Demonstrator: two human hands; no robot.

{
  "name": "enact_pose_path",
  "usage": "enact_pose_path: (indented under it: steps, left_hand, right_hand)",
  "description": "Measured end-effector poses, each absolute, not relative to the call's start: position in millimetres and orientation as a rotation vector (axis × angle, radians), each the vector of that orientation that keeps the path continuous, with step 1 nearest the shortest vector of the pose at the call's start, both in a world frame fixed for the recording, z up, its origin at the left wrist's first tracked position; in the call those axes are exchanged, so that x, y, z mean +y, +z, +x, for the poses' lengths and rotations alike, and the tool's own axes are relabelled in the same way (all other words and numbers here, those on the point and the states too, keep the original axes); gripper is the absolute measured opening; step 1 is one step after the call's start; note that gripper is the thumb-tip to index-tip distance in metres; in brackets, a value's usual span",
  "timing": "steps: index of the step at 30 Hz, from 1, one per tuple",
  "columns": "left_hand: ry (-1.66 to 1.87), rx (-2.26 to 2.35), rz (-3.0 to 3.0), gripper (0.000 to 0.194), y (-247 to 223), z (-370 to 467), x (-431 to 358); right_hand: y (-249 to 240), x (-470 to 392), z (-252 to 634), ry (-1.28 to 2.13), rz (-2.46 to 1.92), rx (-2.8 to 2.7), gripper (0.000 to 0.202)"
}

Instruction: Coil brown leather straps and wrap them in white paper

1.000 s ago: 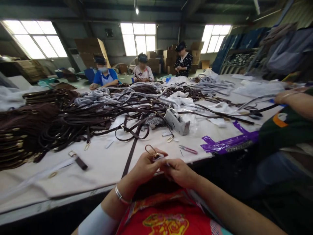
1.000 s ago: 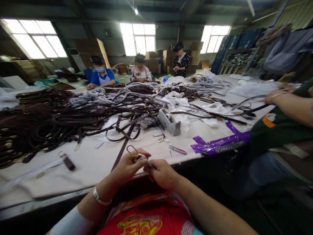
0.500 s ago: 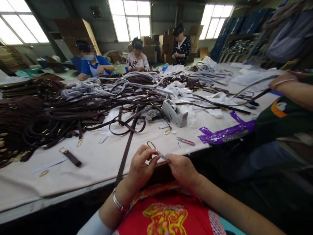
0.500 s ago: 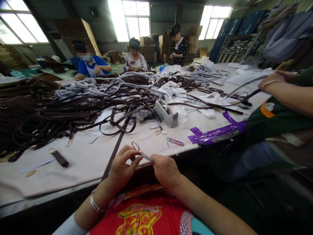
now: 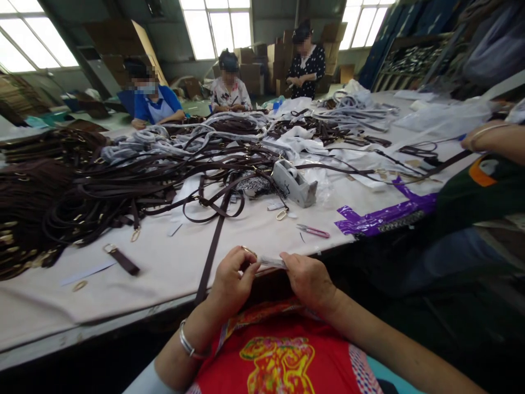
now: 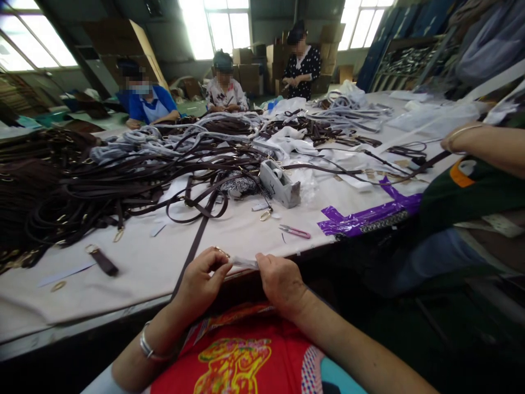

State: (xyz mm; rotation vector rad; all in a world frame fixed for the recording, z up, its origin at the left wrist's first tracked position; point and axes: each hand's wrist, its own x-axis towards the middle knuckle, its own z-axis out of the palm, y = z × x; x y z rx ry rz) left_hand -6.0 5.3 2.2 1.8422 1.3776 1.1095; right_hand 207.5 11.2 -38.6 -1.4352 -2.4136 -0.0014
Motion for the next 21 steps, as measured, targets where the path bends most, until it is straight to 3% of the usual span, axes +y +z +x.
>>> enact_pose_path:
  steps: [7,14,17,20,21]
  left_hand:
    - [1.223,1.354,1.875,0.012,-5,2,-2]
    - [1.265,1.206,1.816,0.018,-7,9,-6]
    - [1.181,1.092,1.899,0.018,2,4,-8]
    - [1.094,0.998,1.650,0.006,16,-2,-6]
    - [1.072,1.000,1.468,0.010,20,-4,-3]
  right_hand:
    - [-38,13,215,-0.154,-1.370,-2.374,0.035]
    - [-31,12,212,0.007,-1.328,-2.306,0.043]
    - [-26,13,213,-0.024,-1.229,-2.311,0.036]
    - [-20,15,218,-0.174,-1.141,-2.284,0.032]
    - [-18,15,220,-0.212,-1.100,-2.283,0.032]
